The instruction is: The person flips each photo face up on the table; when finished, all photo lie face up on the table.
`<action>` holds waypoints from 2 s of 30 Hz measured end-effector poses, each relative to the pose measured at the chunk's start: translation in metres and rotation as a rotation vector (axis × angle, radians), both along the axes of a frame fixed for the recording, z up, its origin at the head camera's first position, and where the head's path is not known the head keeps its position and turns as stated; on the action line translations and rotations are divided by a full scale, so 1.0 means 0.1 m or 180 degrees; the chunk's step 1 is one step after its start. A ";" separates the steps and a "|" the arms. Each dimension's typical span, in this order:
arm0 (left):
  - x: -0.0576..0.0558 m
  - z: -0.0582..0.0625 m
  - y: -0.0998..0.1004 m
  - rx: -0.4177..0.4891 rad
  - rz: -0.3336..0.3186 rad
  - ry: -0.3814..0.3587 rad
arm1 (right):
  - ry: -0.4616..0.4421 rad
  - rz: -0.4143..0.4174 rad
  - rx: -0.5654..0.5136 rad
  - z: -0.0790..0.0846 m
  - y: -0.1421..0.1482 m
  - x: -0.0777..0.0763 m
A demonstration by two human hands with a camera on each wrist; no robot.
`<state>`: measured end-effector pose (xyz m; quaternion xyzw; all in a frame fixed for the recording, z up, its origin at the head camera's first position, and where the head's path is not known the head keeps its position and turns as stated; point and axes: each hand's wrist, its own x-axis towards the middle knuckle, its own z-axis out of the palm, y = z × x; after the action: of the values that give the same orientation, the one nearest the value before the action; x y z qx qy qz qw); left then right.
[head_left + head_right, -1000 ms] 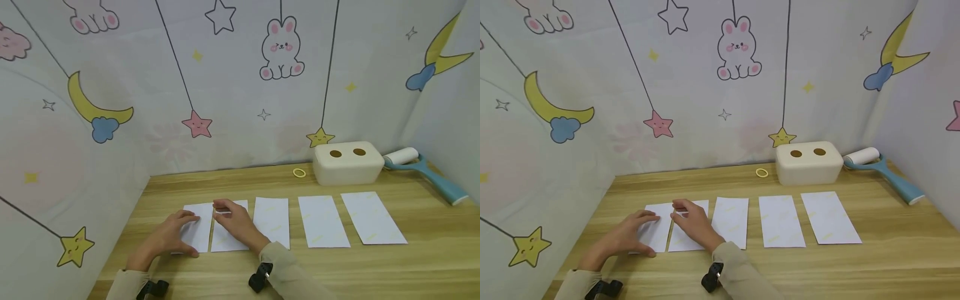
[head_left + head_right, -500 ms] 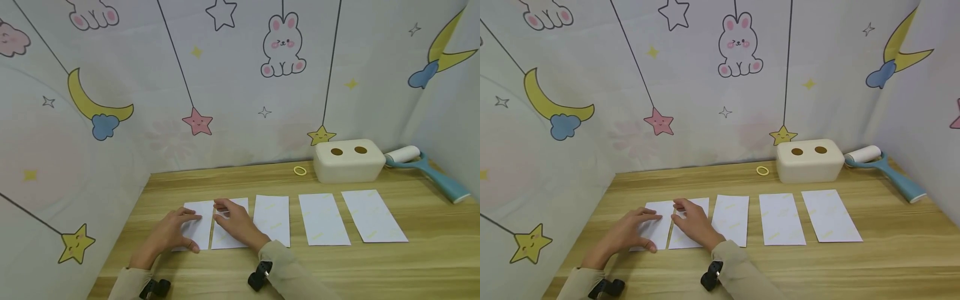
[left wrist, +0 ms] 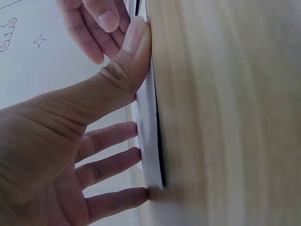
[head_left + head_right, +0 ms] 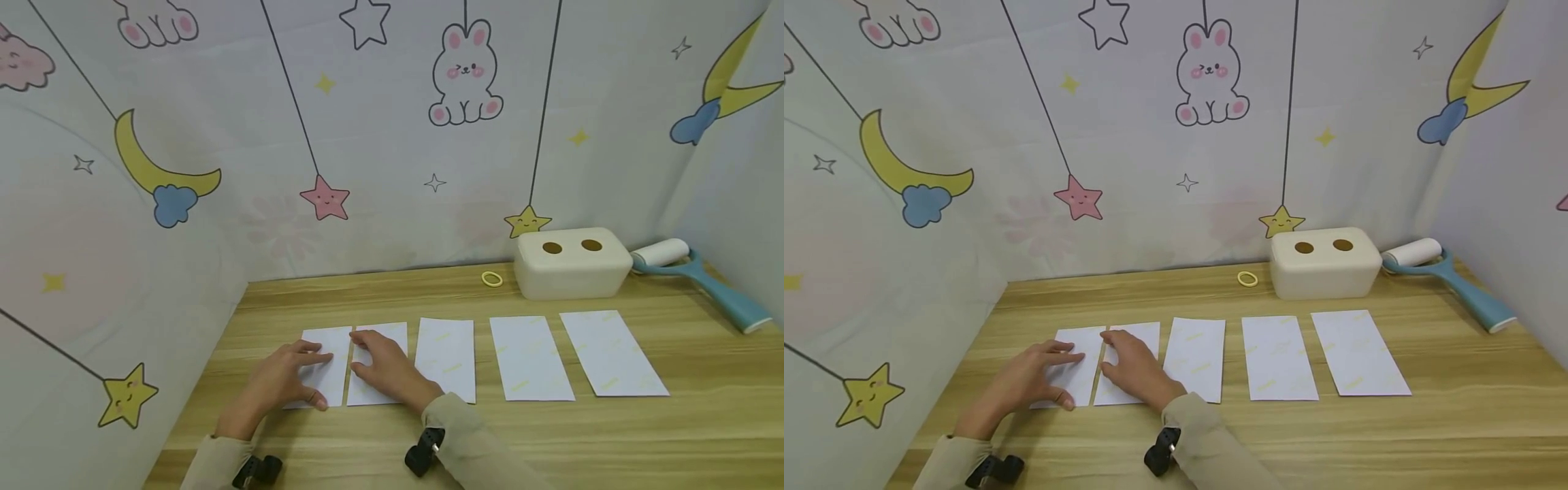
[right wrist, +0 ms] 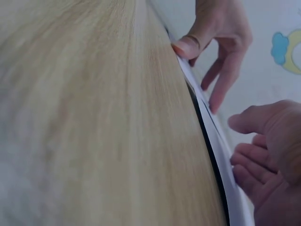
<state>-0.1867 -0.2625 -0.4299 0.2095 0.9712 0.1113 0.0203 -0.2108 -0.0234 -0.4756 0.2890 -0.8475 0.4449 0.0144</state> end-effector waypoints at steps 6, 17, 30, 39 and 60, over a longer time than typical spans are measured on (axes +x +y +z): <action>0.02 0.02 0.02 -0.0043 0.0027 -0.0039 | -0.0100 0.0075 0.0185 0.02 0.00 0.01; 0.02 0.01 0.02 0.0025 0.0006 -0.0086 | -0.0079 0.0096 0.0217 0.01 0.01 0.01; 0.02 0.00 -0.01 0.0138 -0.0051 -0.0175 | -0.0009 0.0130 0.0339 0.03 0.00 0.01; 0.01 0.03 -0.04 0.0227 -0.0129 -0.0193 | -0.0075 0.0141 0.0316 0.02 0.01 0.01; 0.02 -0.05 0.12 0.0250 0.0227 -0.0026 | -0.0029 0.0168 0.0255 0.01 0.02 -0.01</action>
<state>-0.1844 -0.2507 -0.4350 0.1749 0.9729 0.1509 0.0120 -0.2118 -0.0210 -0.4741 0.3096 -0.8568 0.4121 -0.0127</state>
